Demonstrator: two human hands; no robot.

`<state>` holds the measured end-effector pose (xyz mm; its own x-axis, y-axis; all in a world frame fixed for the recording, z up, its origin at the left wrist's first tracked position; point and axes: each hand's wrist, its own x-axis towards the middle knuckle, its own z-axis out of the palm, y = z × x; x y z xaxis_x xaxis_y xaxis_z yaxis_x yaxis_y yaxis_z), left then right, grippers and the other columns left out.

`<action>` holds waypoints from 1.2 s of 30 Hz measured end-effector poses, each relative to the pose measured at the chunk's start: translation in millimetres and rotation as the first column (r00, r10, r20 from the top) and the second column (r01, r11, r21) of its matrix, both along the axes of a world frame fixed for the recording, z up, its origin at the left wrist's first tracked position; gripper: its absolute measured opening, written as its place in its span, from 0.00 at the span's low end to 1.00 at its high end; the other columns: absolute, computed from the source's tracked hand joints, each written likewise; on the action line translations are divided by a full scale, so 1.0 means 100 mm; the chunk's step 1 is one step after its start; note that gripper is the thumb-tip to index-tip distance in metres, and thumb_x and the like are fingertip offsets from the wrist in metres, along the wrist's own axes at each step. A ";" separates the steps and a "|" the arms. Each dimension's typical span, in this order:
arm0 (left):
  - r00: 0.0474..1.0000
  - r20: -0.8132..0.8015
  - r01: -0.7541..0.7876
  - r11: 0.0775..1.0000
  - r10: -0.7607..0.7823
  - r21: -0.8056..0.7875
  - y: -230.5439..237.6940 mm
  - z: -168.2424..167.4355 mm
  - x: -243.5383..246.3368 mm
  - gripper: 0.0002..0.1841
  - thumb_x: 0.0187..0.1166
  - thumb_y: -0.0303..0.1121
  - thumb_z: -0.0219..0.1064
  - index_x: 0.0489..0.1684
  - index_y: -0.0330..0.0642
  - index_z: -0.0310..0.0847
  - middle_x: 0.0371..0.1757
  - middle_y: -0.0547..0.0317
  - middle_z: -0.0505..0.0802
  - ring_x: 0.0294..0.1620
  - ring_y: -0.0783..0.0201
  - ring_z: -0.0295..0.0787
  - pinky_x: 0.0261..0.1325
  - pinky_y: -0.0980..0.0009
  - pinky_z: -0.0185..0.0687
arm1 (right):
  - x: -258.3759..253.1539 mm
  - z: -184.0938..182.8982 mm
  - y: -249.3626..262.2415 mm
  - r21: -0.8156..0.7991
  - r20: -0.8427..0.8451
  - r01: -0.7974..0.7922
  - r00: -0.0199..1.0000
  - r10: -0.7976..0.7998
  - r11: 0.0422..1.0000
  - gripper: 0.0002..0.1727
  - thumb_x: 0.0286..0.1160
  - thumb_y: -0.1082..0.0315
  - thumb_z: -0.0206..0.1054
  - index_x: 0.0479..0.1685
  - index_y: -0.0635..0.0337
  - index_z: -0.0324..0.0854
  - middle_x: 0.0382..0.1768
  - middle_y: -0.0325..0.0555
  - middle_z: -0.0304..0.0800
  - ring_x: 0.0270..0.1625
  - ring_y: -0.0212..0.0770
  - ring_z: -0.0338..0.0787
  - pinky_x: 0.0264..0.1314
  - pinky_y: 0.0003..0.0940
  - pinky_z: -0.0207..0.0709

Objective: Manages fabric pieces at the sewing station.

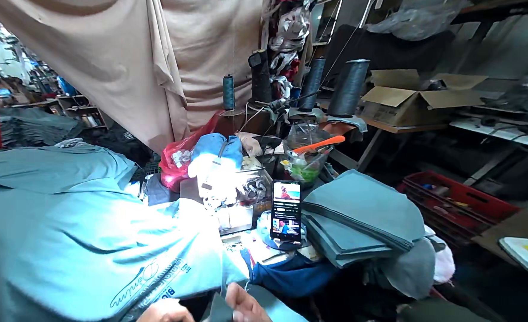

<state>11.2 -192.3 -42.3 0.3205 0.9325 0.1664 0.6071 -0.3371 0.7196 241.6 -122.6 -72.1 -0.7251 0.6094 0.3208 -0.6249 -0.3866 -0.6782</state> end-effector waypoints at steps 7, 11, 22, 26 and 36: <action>0.763 0.389 -0.501 0.853 0.516 -0.148 -0.20 -0.32 -0.59 0.06 0.71 0.25 0.73 0.41 0.36 0.90 0.43 0.69 0.95 0.44 0.79 0.91 0.54 0.77 0.89 | -0.47 0.36 0.88 -0.181 0.325 0.579 0.798 -0.507 0.795 0.08 0.87 0.71 0.56 0.56 0.61 0.76 0.44 0.44 0.90 0.48 0.36 0.91 0.54 0.35 0.86; 0.662 0.465 -0.685 0.726 0.588 0.056 0.08 -0.64 -0.48 0.06 0.69 0.30 0.77 0.36 0.37 0.89 0.46 0.60 0.95 0.48 0.74 0.92 0.55 0.76 0.89 | -0.44 0.05 1.09 0.072 0.372 0.765 0.575 -0.729 0.640 0.10 0.85 0.74 0.58 0.58 0.69 0.77 0.52 0.53 0.89 0.57 0.43 0.90 0.62 0.40 0.85; 0.581 0.326 -0.729 0.655 0.745 -0.197 0.05 -0.68 -0.18 0.14 0.76 0.24 0.70 0.55 0.23 0.85 0.48 0.45 0.93 0.45 0.68 0.89 0.56 0.68 0.86 | -0.55 -0.42 0.31 0.341 0.391 0.489 0.703 -0.594 0.803 0.05 0.76 0.76 0.63 0.39 0.68 0.85 0.36 0.40 0.93 0.40 0.29 0.91 0.46 0.27 0.86; 0.666 0.216 -0.720 0.691 0.714 -0.063 -0.07 -0.82 -0.25 0.12 0.74 0.27 0.73 0.43 0.23 0.89 0.45 0.40 0.94 0.46 0.58 0.92 0.58 0.61 0.87 | -0.59 -0.49 0.24 0.307 0.441 0.430 0.726 -0.528 0.849 0.05 0.76 0.77 0.64 0.40 0.69 0.84 0.35 0.40 0.92 0.39 0.29 0.91 0.47 0.27 0.86; 0.743 0.246 -0.669 0.696 0.622 0.260 0.08 -0.59 0.18 0.11 0.65 0.31 0.81 0.31 0.32 0.89 0.41 0.49 0.92 0.50 0.62 0.89 0.60 0.67 0.84 | -0.66 -0.32 0.13 0.231 0.393 0.336 0.826 -0.403 0.913 0.11 0.70 0.78 0.73 0.49 0.70 0.88 0.41 0.43 0.95 0.40 0.29 0.93 0.50 0.27 0.88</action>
